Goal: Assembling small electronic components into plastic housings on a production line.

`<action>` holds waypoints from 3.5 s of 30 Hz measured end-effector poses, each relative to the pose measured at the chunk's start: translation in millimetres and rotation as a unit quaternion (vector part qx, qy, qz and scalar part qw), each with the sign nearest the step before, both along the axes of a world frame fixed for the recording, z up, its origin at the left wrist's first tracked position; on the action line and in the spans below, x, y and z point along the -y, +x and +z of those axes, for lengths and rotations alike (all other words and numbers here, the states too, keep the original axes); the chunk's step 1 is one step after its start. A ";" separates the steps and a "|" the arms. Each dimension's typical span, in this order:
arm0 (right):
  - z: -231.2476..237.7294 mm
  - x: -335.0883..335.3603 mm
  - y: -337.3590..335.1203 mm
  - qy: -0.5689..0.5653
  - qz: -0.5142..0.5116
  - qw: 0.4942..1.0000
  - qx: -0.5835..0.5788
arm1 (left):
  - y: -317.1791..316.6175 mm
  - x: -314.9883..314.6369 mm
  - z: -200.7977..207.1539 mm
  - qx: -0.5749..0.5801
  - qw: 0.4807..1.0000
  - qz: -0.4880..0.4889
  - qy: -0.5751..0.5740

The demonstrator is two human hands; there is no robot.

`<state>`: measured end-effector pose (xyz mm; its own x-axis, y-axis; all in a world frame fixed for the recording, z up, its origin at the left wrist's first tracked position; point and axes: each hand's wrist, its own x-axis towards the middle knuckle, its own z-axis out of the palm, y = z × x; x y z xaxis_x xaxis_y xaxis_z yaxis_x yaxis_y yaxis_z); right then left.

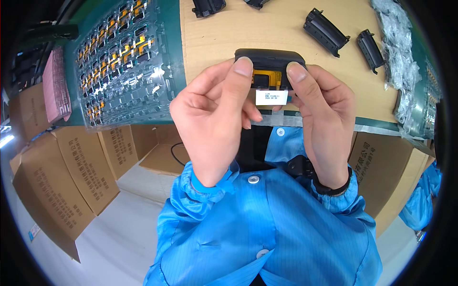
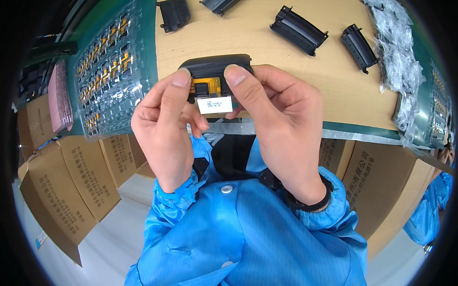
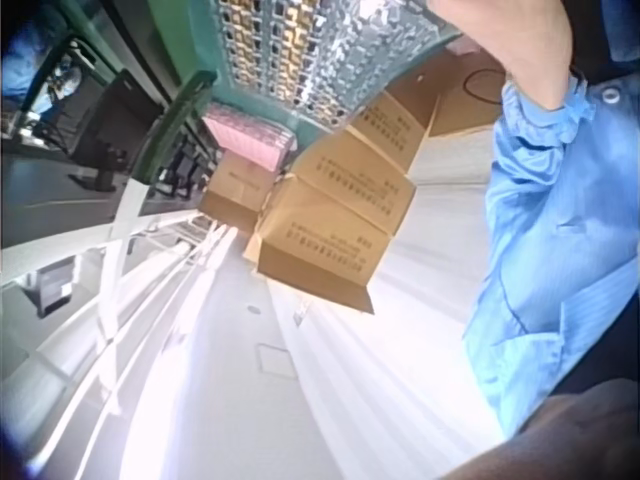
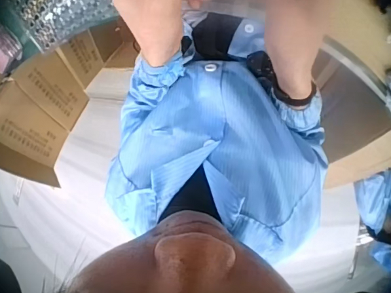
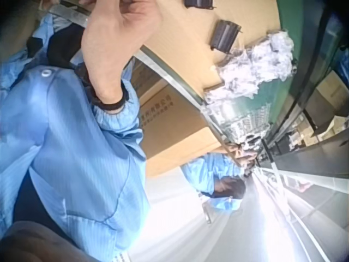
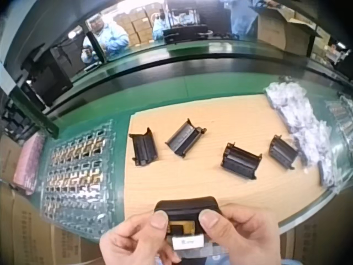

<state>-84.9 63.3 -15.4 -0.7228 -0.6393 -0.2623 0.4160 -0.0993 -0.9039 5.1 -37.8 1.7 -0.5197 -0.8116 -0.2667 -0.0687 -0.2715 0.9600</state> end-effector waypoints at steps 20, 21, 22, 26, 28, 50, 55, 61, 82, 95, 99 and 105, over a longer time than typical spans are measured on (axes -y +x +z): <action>-11.9 3.5 6.0 0.049 -0.006 0.999 -0.019 | 5.4 5.7 -34.0 -0.087 0.995 0.037 0.039; -9.9 0.9 7.7 0.051 -0.004 0.999 -0.016 | 7.3 5.6 -38.9 -0.078 0.996 0.024 0.021; -7.8 -0.5 8.6 0.064 -0.020 0.997 0.044 | 7.9 7.0 -43.6 -0.067 0.998 0.010 0.002; -8.0 -12.4 5.9 0.104 0.111 0.974 0.168 | 9.1 8.9 -48.3 -0.034 0.999 0.030 -0.025; -14.4 -5.0 10.7 0.105 0.090 0.973 0.185 | 7.1 11.7 -43.7 -0.018 0.999 0.023 -0.028; -14.2 7.0 21.1 0.095 0.024 0.990 0.102 | 20.0 13.4 -50.1 0.002 0.901 -0.105 -0.422; -21.7 4.7 28.1 0.154 -0.009 0.983 -0.099 | 5.1 18.4 -41.7 0.077 0.867 -0.147 -0.470; -19.2 5.5 29.4 0.155 -0.009 0.985 -0.078 | 2.5 19.9 -49.1 0.039 0.827 -0.118 -0.548; -11.6 0.6 19.3 0.230 0.027 0.973 -0.015 | 38.4 18.2 -48.4 0.236 0.827 0.002 -0.511; -32.3 -6.8 -26.4 0.111 0.045 0.654 -0.747 | 0.5 16.6 -39.6 0.057 0.987 -0.082 -0.126; -37.0 -9.7 -31.3 0.094 0.045 0.657 -0.746 | -7.5 11.2 -37.4 0.046 0.993 -0.029 -0.101; -36.9 -17.5 -44.4 0.120 0.072 0.640 -0.756 | -16.3 9.3 -41.0 0.127 0.969 -0.087 -0.193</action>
